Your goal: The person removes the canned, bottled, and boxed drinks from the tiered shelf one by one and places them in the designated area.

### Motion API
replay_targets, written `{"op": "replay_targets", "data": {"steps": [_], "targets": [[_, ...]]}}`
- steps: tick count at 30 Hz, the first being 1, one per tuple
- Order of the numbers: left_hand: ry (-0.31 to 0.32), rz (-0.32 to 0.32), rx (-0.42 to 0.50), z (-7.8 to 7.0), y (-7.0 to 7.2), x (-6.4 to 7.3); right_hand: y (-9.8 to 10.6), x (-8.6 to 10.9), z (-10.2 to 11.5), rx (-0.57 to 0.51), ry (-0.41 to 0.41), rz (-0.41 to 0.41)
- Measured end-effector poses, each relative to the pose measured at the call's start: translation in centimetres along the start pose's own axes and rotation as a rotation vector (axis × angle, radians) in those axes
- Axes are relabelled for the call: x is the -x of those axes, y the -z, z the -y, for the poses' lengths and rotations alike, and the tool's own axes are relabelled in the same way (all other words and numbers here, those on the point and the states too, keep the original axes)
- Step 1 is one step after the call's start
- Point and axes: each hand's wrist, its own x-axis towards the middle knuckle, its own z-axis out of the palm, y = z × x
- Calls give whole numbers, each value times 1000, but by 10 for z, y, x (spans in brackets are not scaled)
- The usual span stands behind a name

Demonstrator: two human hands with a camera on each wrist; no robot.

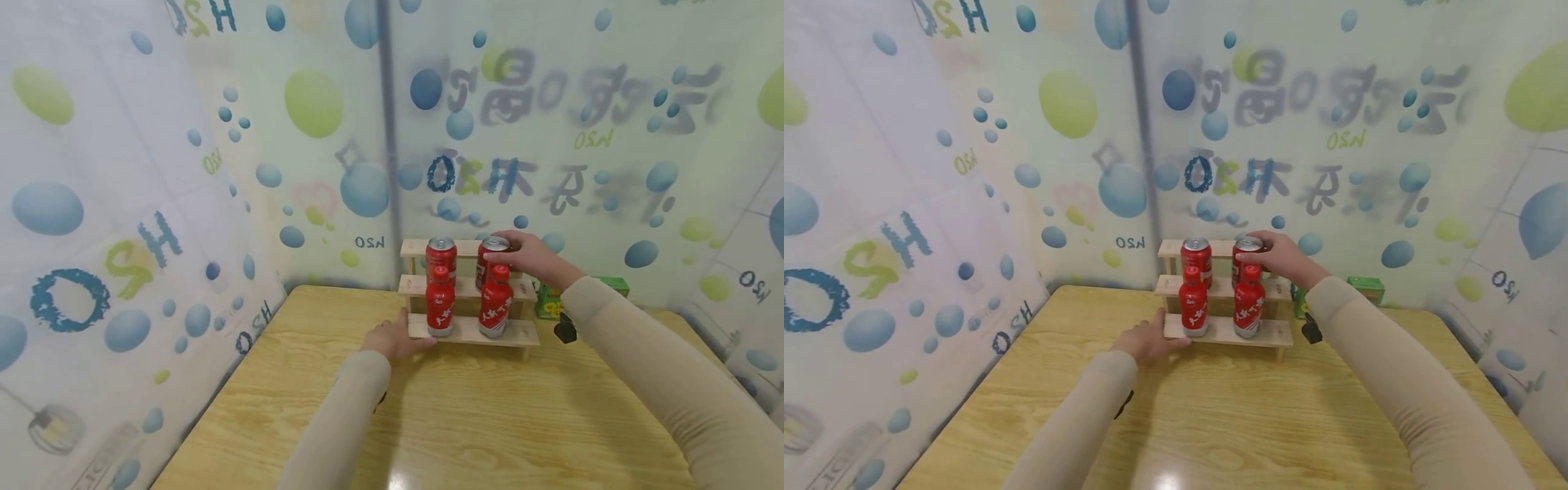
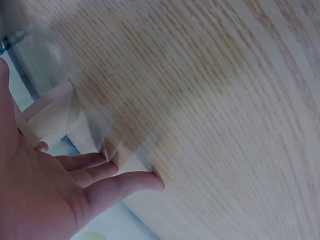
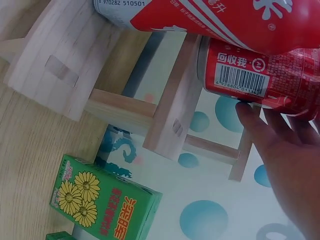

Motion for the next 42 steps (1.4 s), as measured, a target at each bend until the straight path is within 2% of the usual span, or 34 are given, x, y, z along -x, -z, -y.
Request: {"op": "replay_targets", "data": {"steps": [7, 23, 34, 42], "targets": [[4, 3, 9, 0, 1, 1, 2, 0, 1, 11, -1, -2], [-5, -2, -5, 0, 0, 1, 8, 13, -2, 16, 4, 4], [-1, 4, 17, -1, 0, 0, 12, 22, -4, -3, -20, -45], [6, 1, 12, 2, -2, -3, 21, 30, -10, 33, -13, -63]]}}
